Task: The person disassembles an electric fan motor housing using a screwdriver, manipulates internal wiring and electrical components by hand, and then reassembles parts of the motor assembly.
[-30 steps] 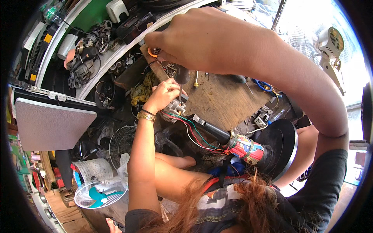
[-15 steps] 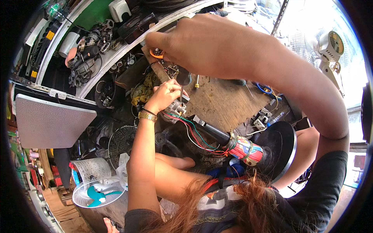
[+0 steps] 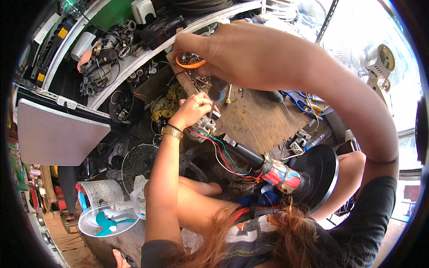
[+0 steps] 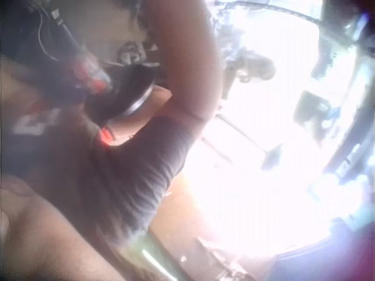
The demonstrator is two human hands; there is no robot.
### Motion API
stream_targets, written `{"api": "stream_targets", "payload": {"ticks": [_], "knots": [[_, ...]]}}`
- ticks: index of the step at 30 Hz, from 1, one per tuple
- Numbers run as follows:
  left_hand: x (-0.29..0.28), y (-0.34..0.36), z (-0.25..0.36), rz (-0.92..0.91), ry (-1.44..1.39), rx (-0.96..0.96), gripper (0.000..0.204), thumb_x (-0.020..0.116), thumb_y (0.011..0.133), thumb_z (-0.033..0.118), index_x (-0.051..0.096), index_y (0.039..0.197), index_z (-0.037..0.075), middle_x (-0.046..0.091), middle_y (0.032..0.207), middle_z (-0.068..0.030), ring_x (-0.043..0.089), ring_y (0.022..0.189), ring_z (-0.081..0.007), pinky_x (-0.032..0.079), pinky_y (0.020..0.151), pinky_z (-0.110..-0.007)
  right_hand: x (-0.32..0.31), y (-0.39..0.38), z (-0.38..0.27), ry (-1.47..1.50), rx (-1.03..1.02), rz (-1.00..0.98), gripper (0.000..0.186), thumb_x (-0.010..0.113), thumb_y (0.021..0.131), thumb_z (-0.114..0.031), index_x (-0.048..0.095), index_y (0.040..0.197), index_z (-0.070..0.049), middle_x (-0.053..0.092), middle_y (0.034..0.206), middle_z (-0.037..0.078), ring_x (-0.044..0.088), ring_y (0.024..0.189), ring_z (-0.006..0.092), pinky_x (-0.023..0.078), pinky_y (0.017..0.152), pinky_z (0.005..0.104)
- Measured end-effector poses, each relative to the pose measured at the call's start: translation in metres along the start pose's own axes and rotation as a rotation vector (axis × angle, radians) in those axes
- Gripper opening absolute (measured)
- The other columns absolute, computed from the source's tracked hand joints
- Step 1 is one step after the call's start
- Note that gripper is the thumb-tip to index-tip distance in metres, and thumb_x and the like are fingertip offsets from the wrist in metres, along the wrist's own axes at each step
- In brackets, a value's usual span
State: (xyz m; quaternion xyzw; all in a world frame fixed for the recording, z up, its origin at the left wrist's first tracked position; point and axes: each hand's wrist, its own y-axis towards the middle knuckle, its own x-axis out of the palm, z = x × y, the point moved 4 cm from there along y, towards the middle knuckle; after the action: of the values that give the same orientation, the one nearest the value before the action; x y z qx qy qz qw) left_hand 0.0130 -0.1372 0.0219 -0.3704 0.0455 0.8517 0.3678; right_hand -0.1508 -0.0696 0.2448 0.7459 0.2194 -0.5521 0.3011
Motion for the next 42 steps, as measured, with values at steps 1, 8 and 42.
{"api": "stream_targets", "payload": {"ticks": [1, 8, 42], "knots": [[-0.002, 0.0, -0.001, 0.047, 0.052, 0.058, 0.023, 0.056, 0.086, 0.026, 0.077, 0.089, 0.016, 0.064, 0.085, -0.0019, 0.062, 0.087, -0.0156, 0.038, 0.081, -0.033, 0.0, 0.002, 0.001, 0.0, 0.046, -0.005, 0.033, 0.057, 0.089, -0.011, 0.044, 0.118, -0.007, 0.064, 0.077, 0.02, 0.064, 0.08, 0.0429, 0.047, 0.07, 0.051], [0.001, 0.002, -0.005, 0.112, 0.167, 0.189, 0.025, 0.055, 0.087, 0.025, 0.077, 0.089, 0.015, 0.069, 0.076, -0.0053, 0.063, 0.082, -0.0164, 0.046, 0.077, -0.03, -0.001, 0.0, 0.006, 0.057, -0.007, 0.013, 0.038, 0.054, 0.087, -0.01, 0.047, 0.123, -0.004, 0.068, 0.086, 0.019, 0.066, 0.083, 0.0386, 0.05, 0.075, 0.0471], [-0.001, 0.0, 0.0, 0.086, 0.156, 0.143, 0.021, 0.057, 0.084, 0.023, 0.076, 0.083, 0.013, 0.069, 0.081, -0.0033, 0.058, 0.09, -0.0178, 0.042, 0.085, -0.033, 0.002, -0.003, -0.005, -0.03, 0.106, -0.012, 0.035, 0.055, 0.093, -0.021, 0.044, 0.12, -0.002, 0.066, 0.089, 0.021, 0.065, 0.089, 0.0422, 0.051, 0.074, 0.0498]]}}
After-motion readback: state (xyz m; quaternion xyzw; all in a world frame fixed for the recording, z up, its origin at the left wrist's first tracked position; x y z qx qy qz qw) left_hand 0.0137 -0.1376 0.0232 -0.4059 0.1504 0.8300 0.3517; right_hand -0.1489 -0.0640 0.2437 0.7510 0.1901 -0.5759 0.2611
